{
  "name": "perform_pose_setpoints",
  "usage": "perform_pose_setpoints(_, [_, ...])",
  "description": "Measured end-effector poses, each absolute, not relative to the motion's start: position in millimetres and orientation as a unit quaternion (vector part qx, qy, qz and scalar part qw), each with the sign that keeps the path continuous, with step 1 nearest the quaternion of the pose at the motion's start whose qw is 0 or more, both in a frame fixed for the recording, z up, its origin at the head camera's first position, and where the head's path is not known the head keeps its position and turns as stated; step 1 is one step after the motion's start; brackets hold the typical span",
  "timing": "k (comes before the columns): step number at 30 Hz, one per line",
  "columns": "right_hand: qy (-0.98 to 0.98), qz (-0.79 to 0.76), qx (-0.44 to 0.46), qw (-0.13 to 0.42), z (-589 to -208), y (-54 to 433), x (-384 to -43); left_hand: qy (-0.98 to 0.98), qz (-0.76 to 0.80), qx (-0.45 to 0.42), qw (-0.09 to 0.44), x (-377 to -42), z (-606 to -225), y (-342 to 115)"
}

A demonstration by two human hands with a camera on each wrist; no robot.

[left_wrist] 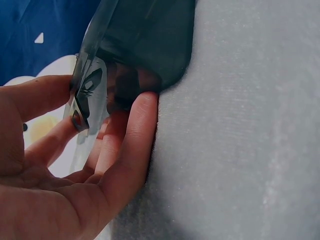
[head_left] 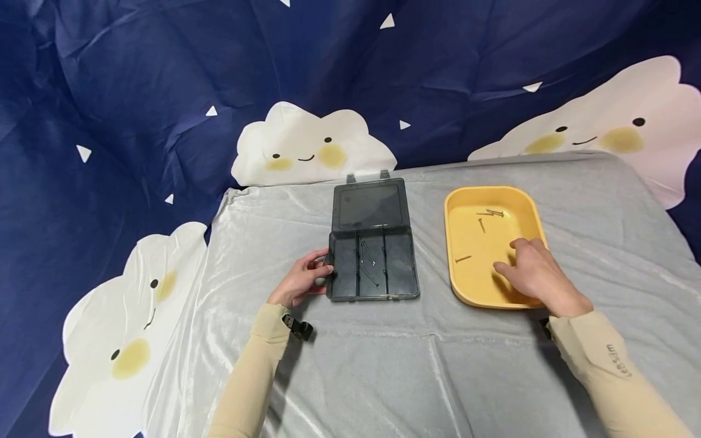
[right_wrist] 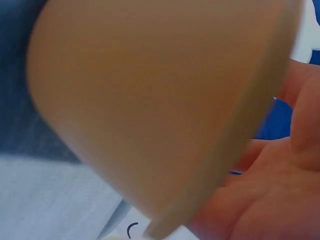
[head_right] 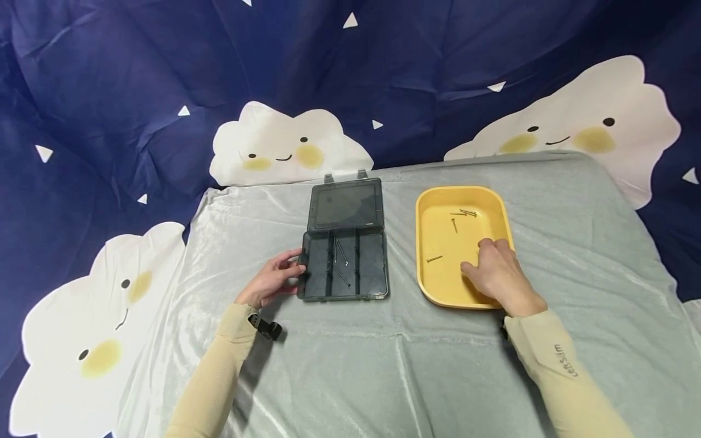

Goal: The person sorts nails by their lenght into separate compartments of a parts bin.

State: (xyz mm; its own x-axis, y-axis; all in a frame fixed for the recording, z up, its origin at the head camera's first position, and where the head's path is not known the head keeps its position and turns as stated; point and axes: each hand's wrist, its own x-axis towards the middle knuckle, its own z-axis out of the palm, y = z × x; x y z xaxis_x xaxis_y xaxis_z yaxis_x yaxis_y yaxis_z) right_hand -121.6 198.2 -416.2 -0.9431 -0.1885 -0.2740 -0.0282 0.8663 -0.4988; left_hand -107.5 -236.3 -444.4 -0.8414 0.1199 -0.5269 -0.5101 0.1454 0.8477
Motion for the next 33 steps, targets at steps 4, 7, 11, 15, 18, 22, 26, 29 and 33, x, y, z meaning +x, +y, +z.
perform_pose_setpoints(4, [0.954,-0.230,-0.064,0.179,-418.2,198.8,-122.9,0.716,0.638,-0.137,0.246,-107.5,-445.1,-236.7])
perform_pose_setpoints(7, [0.955,-0.217,-0.068,0.189,-419.7,197.7,-123.4,0.717,0.638,-0.136,0.246,-107.3,-445.2,-236.9])
perform_pose_setpoints(11, [0.957,-0.207,-0.070,0.190,-422.2,196.7,-124.6,0.717,0.640,-0.140,0.238,-111.7,-461.9,-241.1])
perform_pose_setpoints(15, [0.958,-0.199,-0.068,0.193,-424.9,195.4,-128.0,0.714,0.645,-0.148,0.230,-115.1,-474.6,-243.8])
perform_pose_setpoints(18, [0.959,-0.192,-0.071,0.194,-427.0,194.9,-132.0,0.714,0.645,-0.150,0.228,-115.2,-474.6,-243.4])
perform_pose_setpoints(22, [0.962,-0.182,-0.077,0.190,-429.9,194.7,-137.9,0.715,0.644,-0.150,0.228,-115.4,-474.7,-243.6])
perform_pose_setpoints(26, [0.963,-0.165,-0.086,0.194,-431.9,194.6,-142.1,0.714,0.645,-0.147,0.229,-115.4,-474.8,-243.8])
perform_pose_setpoints(29, [0.966,-0.152,-0.102,0.184,-432.9,194.3,-144.0,0.714,0.646,-0.145,0.228,-115.4,-474.4,-243.7])
perform_pose_setpoints(33, [0.969,-0.148,-0.118,0.157,-435.7,193.6,-143.8,0.713,0.647,-0.148,0.226,-115.4,-474.6,-243.7])
